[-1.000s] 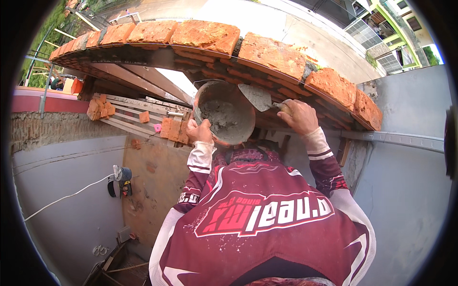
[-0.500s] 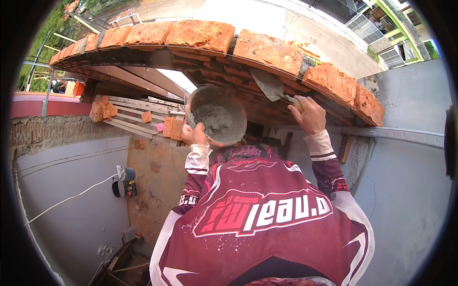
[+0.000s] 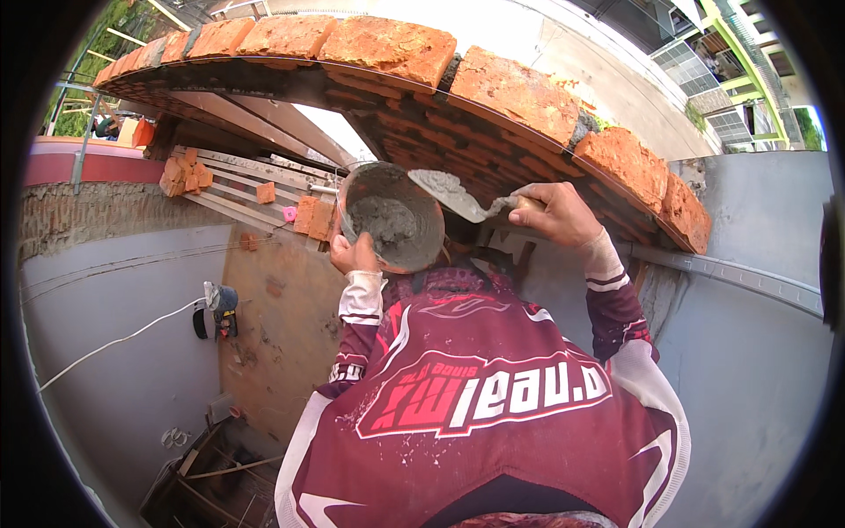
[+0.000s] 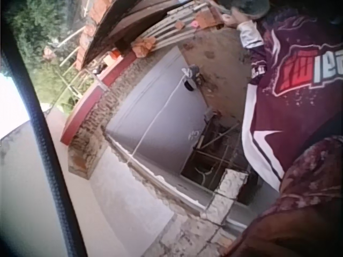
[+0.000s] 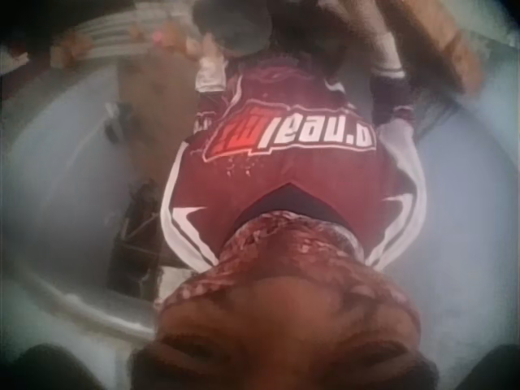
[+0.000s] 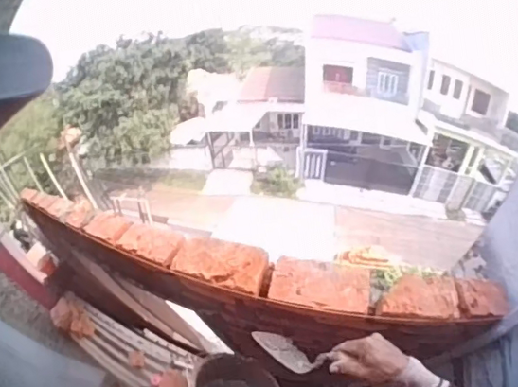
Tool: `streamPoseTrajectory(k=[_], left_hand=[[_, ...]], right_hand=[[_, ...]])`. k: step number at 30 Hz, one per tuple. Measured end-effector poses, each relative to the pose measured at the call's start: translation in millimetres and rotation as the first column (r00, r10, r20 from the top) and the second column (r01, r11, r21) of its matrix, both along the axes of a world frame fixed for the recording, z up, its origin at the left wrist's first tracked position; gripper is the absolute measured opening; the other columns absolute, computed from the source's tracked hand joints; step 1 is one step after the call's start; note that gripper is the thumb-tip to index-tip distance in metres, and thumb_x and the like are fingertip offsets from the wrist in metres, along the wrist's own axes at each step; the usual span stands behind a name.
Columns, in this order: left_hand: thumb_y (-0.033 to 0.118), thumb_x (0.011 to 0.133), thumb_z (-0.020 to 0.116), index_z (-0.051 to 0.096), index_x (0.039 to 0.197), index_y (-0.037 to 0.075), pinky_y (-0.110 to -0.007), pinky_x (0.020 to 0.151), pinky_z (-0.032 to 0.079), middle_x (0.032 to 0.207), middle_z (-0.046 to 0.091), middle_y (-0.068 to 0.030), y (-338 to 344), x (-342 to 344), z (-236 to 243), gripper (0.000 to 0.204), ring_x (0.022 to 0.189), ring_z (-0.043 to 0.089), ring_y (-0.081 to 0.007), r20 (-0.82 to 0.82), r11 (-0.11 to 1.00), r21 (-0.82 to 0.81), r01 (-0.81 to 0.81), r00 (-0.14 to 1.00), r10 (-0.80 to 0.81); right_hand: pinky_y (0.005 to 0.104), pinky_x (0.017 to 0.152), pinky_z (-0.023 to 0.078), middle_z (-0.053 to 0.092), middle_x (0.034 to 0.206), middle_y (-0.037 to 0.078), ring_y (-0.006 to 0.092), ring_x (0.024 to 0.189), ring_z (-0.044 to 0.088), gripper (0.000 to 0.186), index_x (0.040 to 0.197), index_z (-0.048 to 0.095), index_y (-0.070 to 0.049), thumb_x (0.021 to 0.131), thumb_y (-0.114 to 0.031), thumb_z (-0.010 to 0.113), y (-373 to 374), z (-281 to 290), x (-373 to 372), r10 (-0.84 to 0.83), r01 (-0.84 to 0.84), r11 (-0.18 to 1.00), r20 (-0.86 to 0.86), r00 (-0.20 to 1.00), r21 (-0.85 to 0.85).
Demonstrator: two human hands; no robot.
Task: The person scoops mortar from a bucket with a trowel and applies it to a brick wall. They then place bricks onto the mortar and adjust them by hand to align the course.
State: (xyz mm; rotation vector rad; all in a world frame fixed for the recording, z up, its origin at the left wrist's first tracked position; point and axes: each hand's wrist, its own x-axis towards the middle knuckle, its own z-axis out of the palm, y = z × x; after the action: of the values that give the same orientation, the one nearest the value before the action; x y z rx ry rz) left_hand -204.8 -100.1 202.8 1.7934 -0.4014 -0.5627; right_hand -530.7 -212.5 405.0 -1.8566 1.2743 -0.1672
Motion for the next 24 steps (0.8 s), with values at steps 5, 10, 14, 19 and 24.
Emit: streamPoseTrajectory(k=[5, 10, 14, 19, 24], left_hand=[[-0.006, 0.063, 0.062, 0.068, 0.099, -0.008, -0.027, 0.055, 0.039, 0.073, 0.048, 0.0056, 1.9, -1.9, 8.6, 0.036, 0.062, 0.042, -0.007, -0.104, 1.0, 0.0, -0.021, 0.994, 0.021], [-0.008, 0.065, 0.061, 0.068, 0.112, -0.005, -0.024, 0.057, 0.039, 0.079, 0.054, 0.0061, -14.5, -5.5, 18.5, 0.047, 0.062, 0.041, -0.0052, -0.1, 0.99, -0.081, 0.114, 0.987, -0.122], [-0.008, 0.067, 0.061, 0.068, 0.124, -0.004, -0.022, 0.058, 0.038, 0.092, 0.062, 0.0034, -28.8, -2.1, 31.5, 0.058, 0.064, 0.041, -0.0046, 0.045, 0.955, -0.09, 0.281, 0.959, -0.278], [-0.009, 0.068, 0.062, 0.051, 0.077, -0.005, -0.023, 0.069, 0.045, 0.137, 0.062, -0.0167, -49.5, -8.6, 49.9, 0.015, 0.083, 0.058, -0.0087, 0.243, 0.846, -0.3, 0.441, 0.893, -0.379], [-0.007, 0.069, 0.063, 0.042, 0.07, 0.0, -0.027, 0.076, 0.049, 0.138, 0.061, -0.0205, -64.0, 6.3, 61.4, 0.023, 0.11, 0.065, -0.0191, 0.247, 0.842, -0.289, 0.456, 0.885, -0.394]], right_hand=[[0.0398, 0.07, 0.054, 0.072, 0.082, 0.021, 0.0362, 0.076, 0.072, 0.037, 0.108, 0.073, 0.001, 0.088, -0.03, 0.076, 7.1, 14.2, -12.5, -0.359, 0.337, 0.912, -0.055, 0.932, -0.235], [0.0504, 0.077, 0.054, 0.072, 0.098, 0.019, 0.0382, 0.094, 0.069, 0.034, 0.109, 0.069, -0.006, 0.091, -0.035, 0.067, 33.9, -32.7, -2.6, -0.013, -0.044, 0.984, -0.32, 0.947, -0.17], [0.0496, 0.072, 0.057, 0.071, 0.094, 0.02, 0.0376, 0.089, 0.072, 0.022, 0.097, 0.07, -0.007, 0.089, -0.025, 0.063, 25.6, -93.3, 32.3, 0.064, -0.244, 0.91, -0.47, 0.88, -0.334], [0.0479, 0.067, 0.058, 0.074, 0.088, 0.017, 0.0327, 0.08, 0.075, 0.017, 0.089, 0.072, -0.005, 0.089, -0.016, 0.06, 9.3, -129.8, 83.2, 0.059, -0.328, 0.841, -0.529, 0.847, -0.431], [0.0509, 0.076, 0.057, 0.073, 0.092, 0.022, 0.0439, 0.087, 0.07, 0.027, 0.098, 0.07, -0.006, 0.085, -0.03, 0.063, 22.6, -130.2, 91.3, 0.334, -0.368, 0.926, -0.279, 0.9, -0.078]])
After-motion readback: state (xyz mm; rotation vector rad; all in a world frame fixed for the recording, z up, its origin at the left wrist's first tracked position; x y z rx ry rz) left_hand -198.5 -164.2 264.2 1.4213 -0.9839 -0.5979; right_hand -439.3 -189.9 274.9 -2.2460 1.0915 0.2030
